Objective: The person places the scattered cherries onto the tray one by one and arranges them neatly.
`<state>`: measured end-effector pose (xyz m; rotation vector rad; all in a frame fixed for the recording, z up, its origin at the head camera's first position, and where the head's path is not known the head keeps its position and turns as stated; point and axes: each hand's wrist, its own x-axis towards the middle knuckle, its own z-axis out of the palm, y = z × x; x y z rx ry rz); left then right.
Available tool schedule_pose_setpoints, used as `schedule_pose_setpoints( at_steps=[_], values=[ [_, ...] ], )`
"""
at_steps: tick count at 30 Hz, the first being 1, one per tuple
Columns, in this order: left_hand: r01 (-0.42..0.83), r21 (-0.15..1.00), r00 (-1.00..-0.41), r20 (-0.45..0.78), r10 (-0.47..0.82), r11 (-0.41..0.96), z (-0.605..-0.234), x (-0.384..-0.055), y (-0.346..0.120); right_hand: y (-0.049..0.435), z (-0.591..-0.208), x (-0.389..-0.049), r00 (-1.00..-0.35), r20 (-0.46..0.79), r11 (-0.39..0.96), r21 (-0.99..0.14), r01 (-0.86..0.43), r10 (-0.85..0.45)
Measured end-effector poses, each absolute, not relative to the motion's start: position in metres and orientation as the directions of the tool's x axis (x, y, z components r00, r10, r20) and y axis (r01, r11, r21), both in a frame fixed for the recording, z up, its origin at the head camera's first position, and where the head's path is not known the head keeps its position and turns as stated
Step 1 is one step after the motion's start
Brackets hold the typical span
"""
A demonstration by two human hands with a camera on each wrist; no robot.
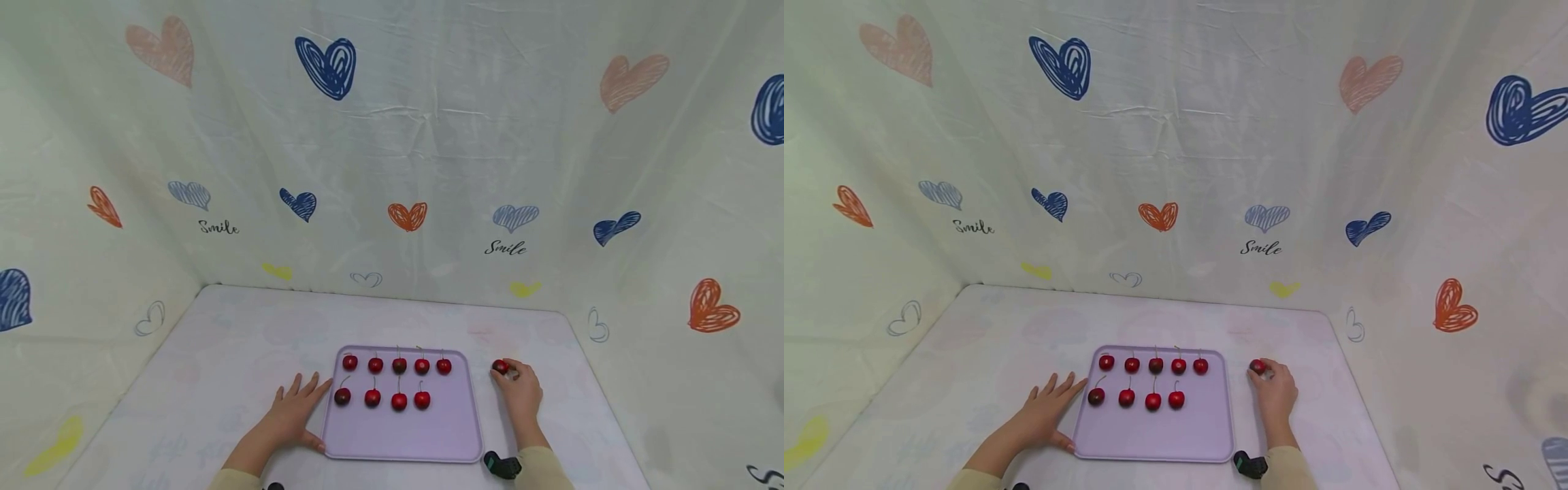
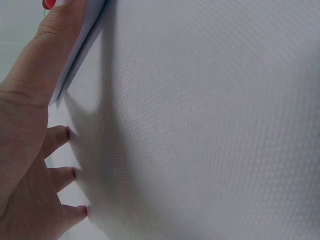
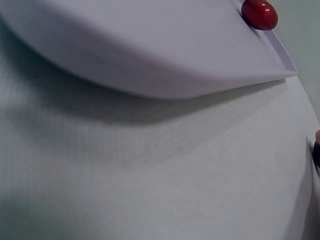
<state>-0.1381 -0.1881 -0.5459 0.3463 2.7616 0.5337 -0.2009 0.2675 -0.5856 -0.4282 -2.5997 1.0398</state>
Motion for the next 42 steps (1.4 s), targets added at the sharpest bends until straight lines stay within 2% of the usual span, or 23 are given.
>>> schedule_pose_setpoints(
  at_steps=[8, 16, 24, 31, 42],
  values=[
    [0.175, 0.396, -0.925, -0.248, 0.289, 0.901, -0.543, -0.137, -0.188, 0.265, -0.584, -0.200, -0.902, 0.170, 0.673, -0.722, 0.161, 0.398],
    [0.175, 0.392, -0.924, -0.251, 0.288, 0.903, -0.543, -0.137, -0.187, 0.251, -0.574, -0.199, -0.902, 0.215, 0.623, -0.779, 0.073, 0.375],
    [0.185, 0.389, -0.924, -0.245, 0.295, 0.902, -0.546, -0.138, -0.188, 0.233, -0.567, -0.187, -0.925, 0.254, 0.590, -0.807, -0.042, 0.281],
    [0.186, 0.389, -0.925, -0.240, 0.294, 0.902, -0.548, -0.139, -0.189, 0.219, -0.565, -0.177, -0.954, 0.228, 0.569, -0.818, -0.079, 0.195],
    [0.172, 0.377, -0.924, -0.259, 0.282, 0.910, -0.550, -0.140, -0.189, 0.209, -0.568, -0.160, -0.956, 0.289, 0.564, -0.798, -0.215, 0.044]
  ],
)
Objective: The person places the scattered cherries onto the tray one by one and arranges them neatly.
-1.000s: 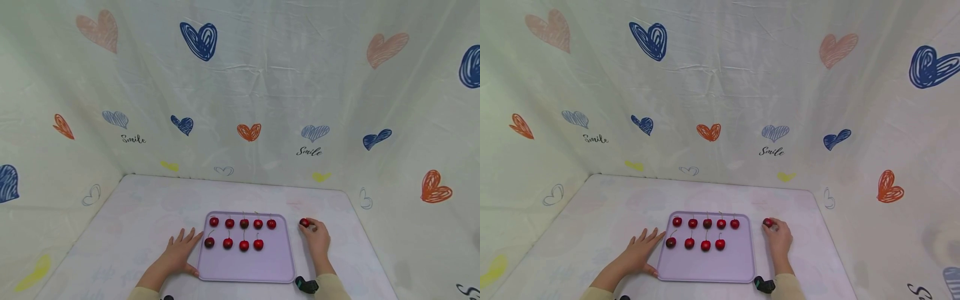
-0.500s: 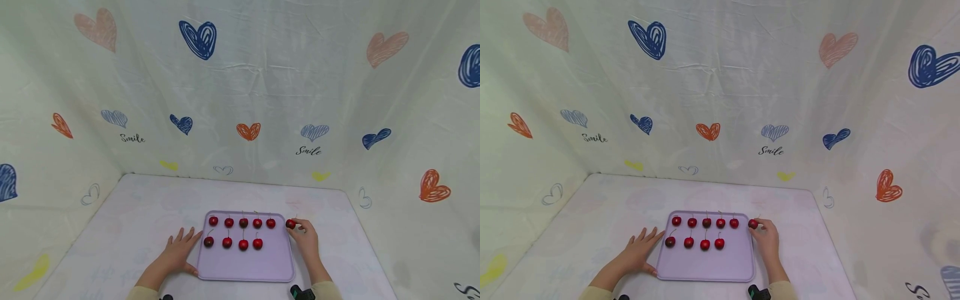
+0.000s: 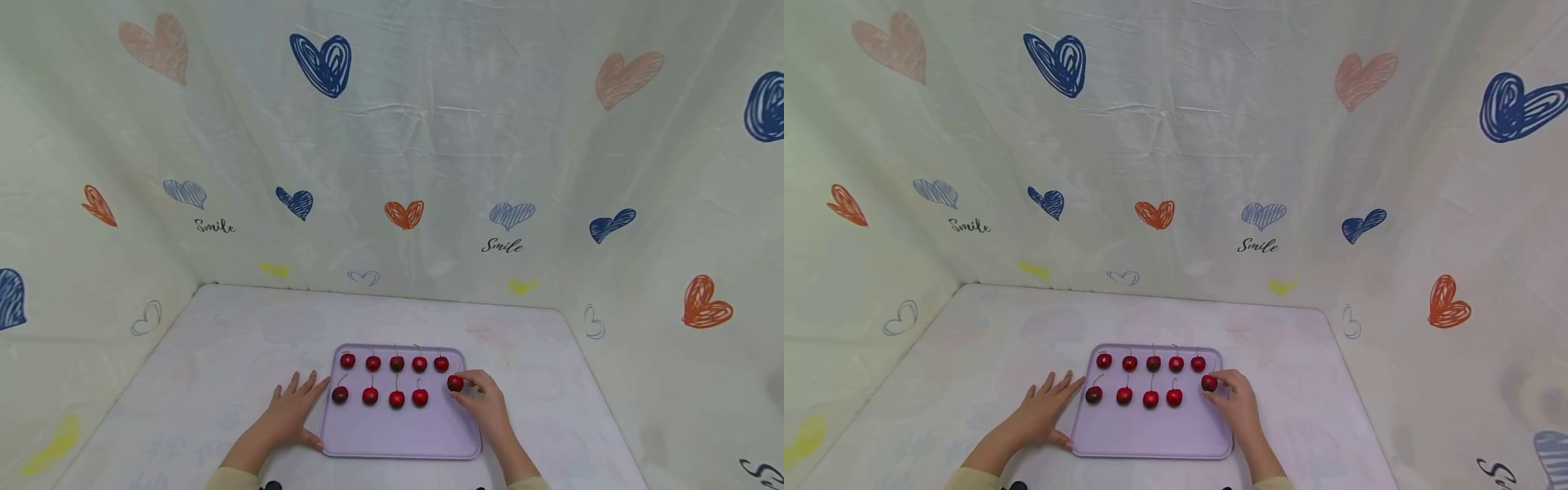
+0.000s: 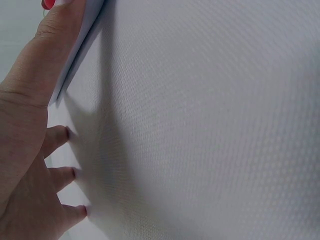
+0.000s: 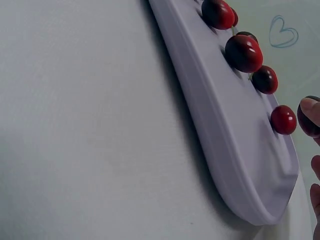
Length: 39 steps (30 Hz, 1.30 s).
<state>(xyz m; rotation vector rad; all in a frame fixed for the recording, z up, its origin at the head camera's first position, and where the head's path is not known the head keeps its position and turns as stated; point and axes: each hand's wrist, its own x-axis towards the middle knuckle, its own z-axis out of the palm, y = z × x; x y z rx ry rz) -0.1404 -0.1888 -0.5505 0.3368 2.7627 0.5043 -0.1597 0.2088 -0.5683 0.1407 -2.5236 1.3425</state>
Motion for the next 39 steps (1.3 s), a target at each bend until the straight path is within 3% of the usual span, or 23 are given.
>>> schedule_pose_setpoints(
  at_steps=[8, 20, 39],
  values=[
    [0.169, 0.378, -0.924, -0.259, 0.280, 0.910, -0.551, -0.140, -0.189, 0.203, -0.573, -0.149, -0.974, 0.226, 0.546, -0.812, -0.206, -0.031],
    [0.170, 0.372, -0.924, -0.261, 0.279, 0.912, -0.553, -0.141, -0.189, 0.201, -0.579, -0.146, -0.943, 0.291, 0.599, -0.730, -0.328, -0.162],
    [0.180, 0.371, -0.924, -0.255, 0.286, 0.911, -0.549, -0.139, -0.188, 0.204, -0.579, -0.149, -0.936, 0.296, 0.624, -0.700, -0.347, -0.190]
  ],
)
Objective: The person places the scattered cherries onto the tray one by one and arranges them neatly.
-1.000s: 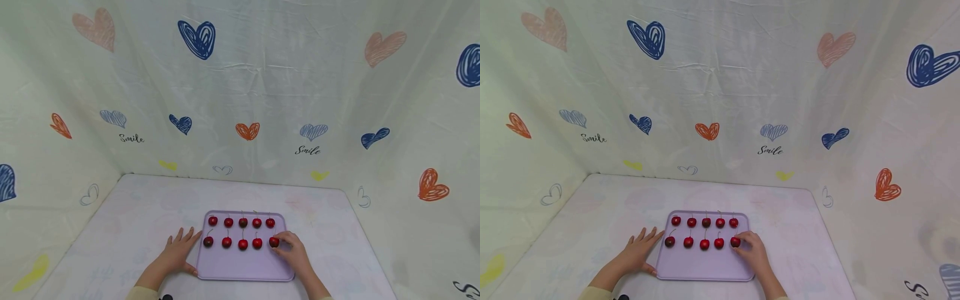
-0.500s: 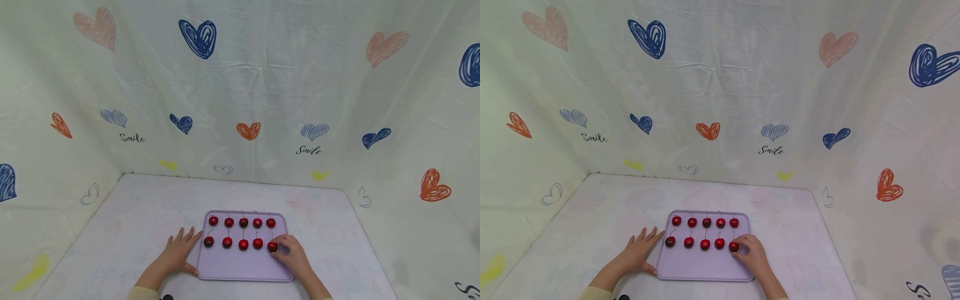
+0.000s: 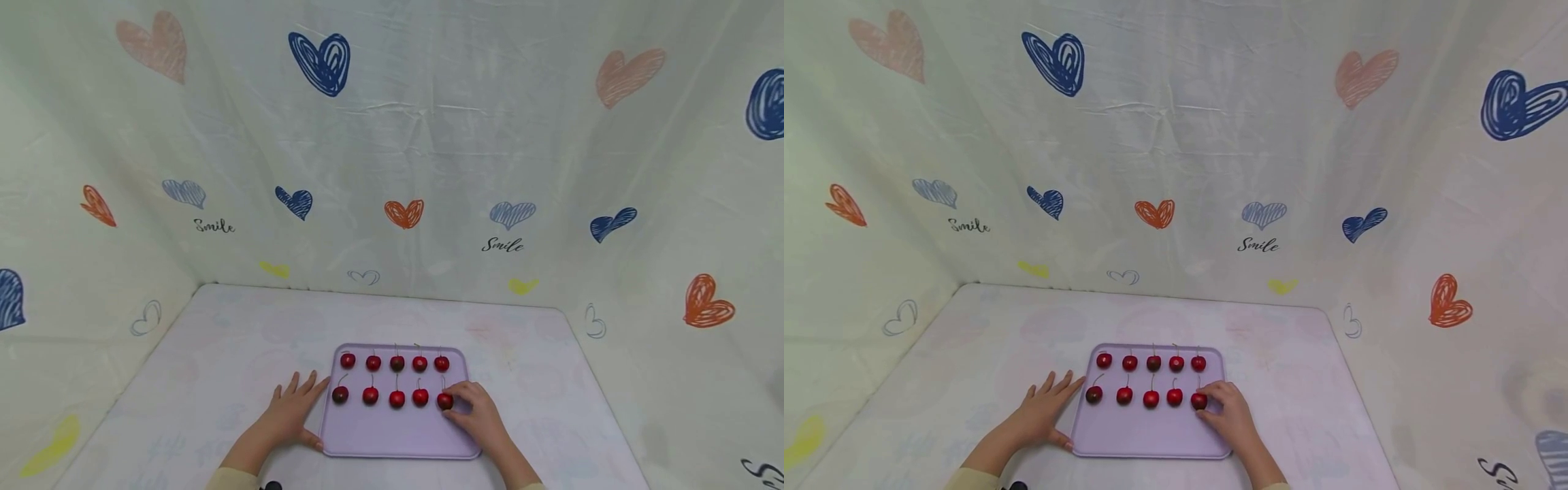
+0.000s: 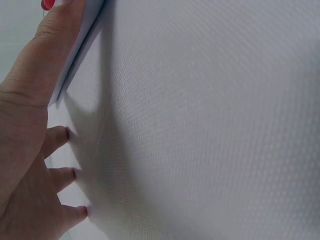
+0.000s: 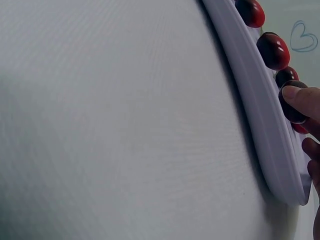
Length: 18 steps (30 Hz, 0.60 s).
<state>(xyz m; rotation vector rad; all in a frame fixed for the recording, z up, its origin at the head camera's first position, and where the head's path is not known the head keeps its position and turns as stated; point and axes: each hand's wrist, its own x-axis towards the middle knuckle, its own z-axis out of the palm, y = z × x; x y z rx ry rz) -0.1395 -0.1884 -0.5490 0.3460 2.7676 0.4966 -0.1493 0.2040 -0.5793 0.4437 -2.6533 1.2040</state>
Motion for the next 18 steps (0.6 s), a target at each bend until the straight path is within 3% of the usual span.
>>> schedule_pose_setpoints(
  at_steps=[18],
  values=[
    [0.175, 0.366, -0.922, -0.264, 0.282, 0.914, -0.5475, -0.1395, -0.1873, 0.2042, -0.5839, -0.1510, -0.930, 0.311, 0.650, -0.669, -0.361, -0.196]
  ],
)
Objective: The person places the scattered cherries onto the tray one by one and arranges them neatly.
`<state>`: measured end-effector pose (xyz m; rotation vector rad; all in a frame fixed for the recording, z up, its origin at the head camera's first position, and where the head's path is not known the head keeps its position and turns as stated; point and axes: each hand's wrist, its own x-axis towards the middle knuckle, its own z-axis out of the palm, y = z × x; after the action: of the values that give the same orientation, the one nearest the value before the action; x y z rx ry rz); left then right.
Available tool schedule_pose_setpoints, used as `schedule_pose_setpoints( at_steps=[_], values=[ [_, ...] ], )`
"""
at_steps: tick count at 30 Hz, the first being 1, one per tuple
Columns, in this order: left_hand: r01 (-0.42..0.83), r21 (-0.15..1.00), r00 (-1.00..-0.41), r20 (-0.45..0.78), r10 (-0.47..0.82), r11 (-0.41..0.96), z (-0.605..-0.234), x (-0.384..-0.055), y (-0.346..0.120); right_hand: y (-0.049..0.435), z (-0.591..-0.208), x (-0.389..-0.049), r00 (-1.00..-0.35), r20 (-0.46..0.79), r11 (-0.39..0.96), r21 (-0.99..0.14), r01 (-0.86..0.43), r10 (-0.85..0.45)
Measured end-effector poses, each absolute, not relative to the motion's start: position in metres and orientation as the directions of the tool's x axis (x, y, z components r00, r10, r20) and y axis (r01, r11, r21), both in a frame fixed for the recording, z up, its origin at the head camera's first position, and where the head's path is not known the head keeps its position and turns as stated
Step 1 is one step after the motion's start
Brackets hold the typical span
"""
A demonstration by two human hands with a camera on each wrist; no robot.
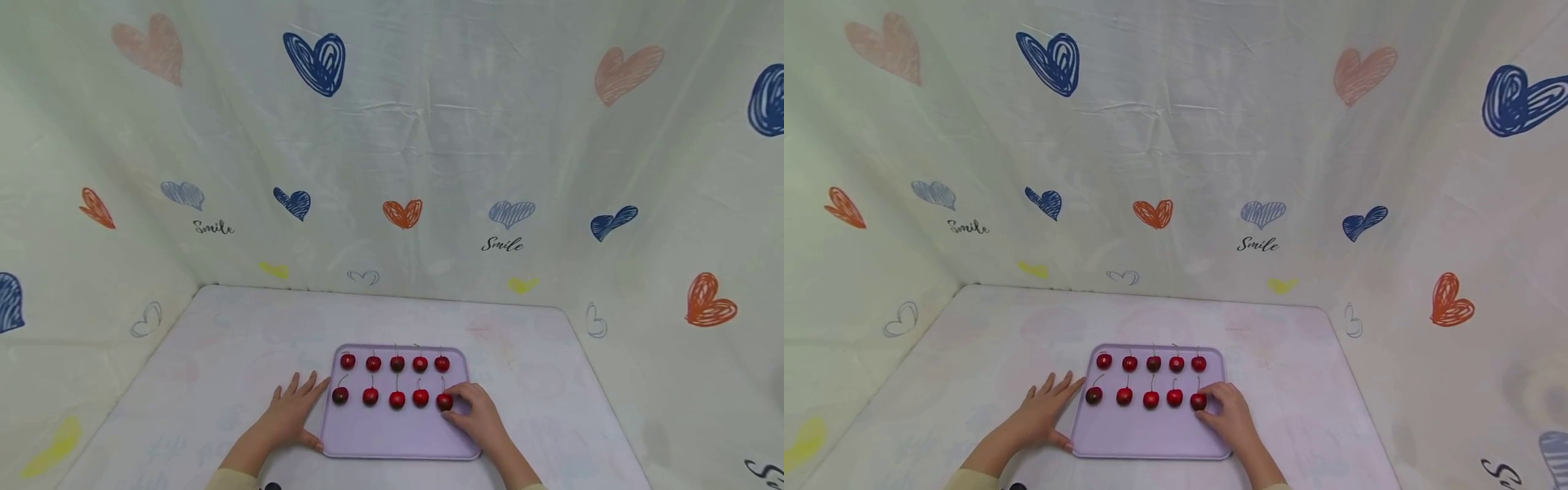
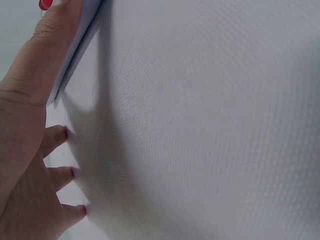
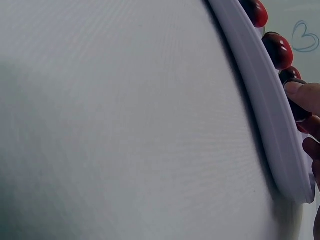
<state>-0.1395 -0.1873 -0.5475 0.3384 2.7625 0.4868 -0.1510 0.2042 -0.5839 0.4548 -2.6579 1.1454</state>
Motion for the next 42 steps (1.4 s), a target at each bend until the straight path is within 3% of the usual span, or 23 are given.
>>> schedule_pose_setpoints(
  at_steps=[15, 23, 42],
  values=[
    [0.190, 0.365, -0.923, -0.251, 0.293, 0.911, -0.550, -0.136, -0.197, 0.198, -0.585, -0.152, -0.948, 0.244, 0.655, -0.685, -0.318, -0.206],
    [0.186, 0.366, -0.927, -0.241, 0.286, 0.912, -0.548, -0.141, -0.199, 0.196, -0.586, -0.159, -0.930, 0.301, 0.637, -0.679, -0.364, -0.211],
    [0.186, 0.352, -0.918, -0.270, 0.291, 0.917, -0.543, -0.146, -0.196, 0.199, -0.587, -0.159, -0.937, 0.287, 0.655, -0.672, -0.346, -0.202]
  ],
)
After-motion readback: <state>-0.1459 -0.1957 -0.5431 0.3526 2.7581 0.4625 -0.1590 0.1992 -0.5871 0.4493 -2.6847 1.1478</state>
